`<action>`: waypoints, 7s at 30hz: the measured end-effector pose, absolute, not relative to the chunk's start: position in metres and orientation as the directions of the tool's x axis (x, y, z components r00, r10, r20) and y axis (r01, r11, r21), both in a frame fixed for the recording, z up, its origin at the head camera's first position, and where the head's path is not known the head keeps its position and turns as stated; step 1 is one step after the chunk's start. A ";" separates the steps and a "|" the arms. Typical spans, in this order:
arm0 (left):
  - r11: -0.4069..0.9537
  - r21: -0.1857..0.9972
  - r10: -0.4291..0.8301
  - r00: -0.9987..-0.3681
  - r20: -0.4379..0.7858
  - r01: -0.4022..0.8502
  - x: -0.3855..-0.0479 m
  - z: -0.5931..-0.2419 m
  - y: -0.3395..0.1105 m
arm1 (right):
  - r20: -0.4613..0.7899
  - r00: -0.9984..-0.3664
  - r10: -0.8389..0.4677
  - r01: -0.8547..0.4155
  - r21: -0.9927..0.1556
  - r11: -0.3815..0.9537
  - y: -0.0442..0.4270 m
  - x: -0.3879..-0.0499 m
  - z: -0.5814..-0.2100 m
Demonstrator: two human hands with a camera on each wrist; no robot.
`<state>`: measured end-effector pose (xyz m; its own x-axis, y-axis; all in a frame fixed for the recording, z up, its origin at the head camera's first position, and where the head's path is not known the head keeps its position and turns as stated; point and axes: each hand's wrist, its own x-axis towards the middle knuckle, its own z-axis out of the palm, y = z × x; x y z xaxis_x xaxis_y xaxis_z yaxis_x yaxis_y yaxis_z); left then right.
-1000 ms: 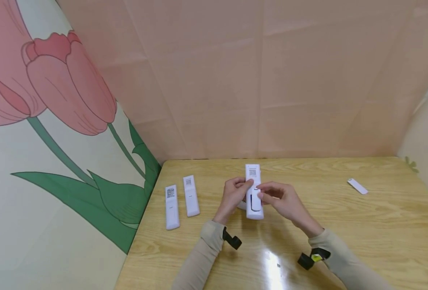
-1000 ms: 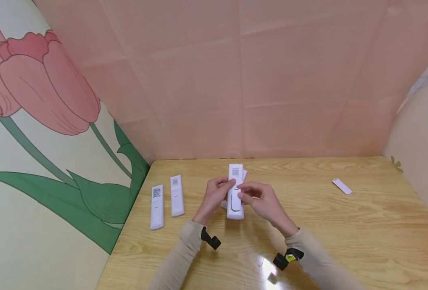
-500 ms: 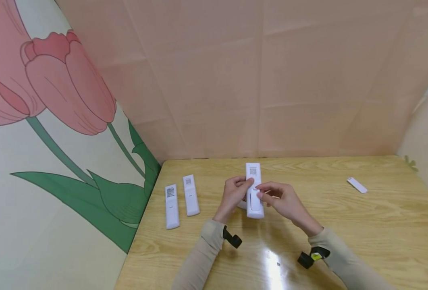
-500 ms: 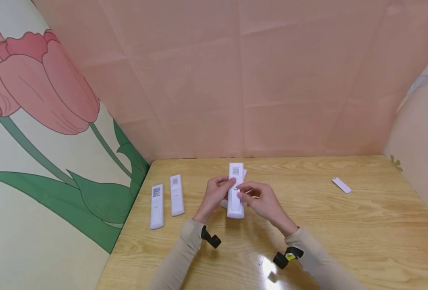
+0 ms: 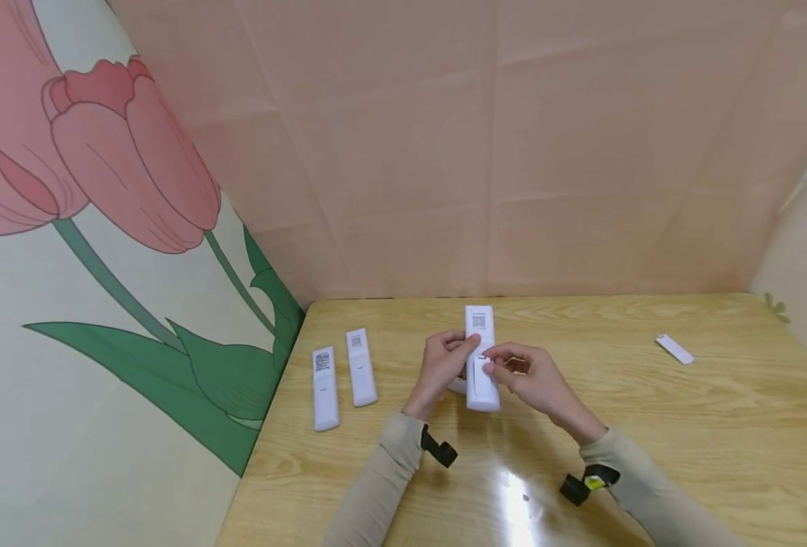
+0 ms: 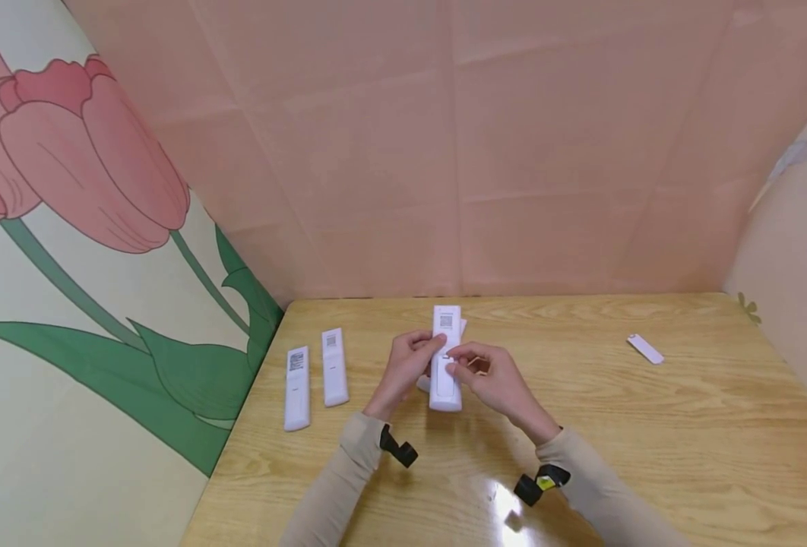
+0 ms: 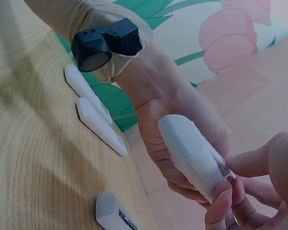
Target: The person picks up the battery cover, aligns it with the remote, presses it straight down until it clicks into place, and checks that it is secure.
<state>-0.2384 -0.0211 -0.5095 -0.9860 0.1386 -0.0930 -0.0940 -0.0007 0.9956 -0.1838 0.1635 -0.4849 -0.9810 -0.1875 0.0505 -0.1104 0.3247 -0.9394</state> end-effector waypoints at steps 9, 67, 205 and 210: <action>0.025 0.993 0.106 -0.988 -0.114 -0.112 -0.238 -0.511 -0.019 | 0.122 -0.981 -0.152 -0.166 -0.931 0.324 0.159 -0.182 -0.488; -0.018 0.996 0.137 -0.987 -0.089 -0.092 -0.242 -0.500 -0.025 | -0.128 -0.987 -0.102 0.120 -0.990 0.074 0.152 -0.180 -0.498; 0.134 0.983 0.049 -0.990 -0.135 -0.128 -0.256 -0.493 -0.122 | 0.050 -0.990 -0.134 -0.050 -0.999 -0.001 0.076 -0.187 -0.532; 0.138 0.982 0.011 -0.992 -0.129 -0.126 -0.258 -0.498 -0.125 | 0.071 -0.991 -0.111 -0.076 -0.996 0.040 0.070 -0.190 -0.534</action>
<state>-0.2583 -0.1248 -0.4975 -0.9916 0.0105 -0.1287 -0.1260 0.1378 0.9824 -0.1900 0.0704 -0.5345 -0.9913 -0.1108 0.0713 -0.0762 0.0403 -0.9963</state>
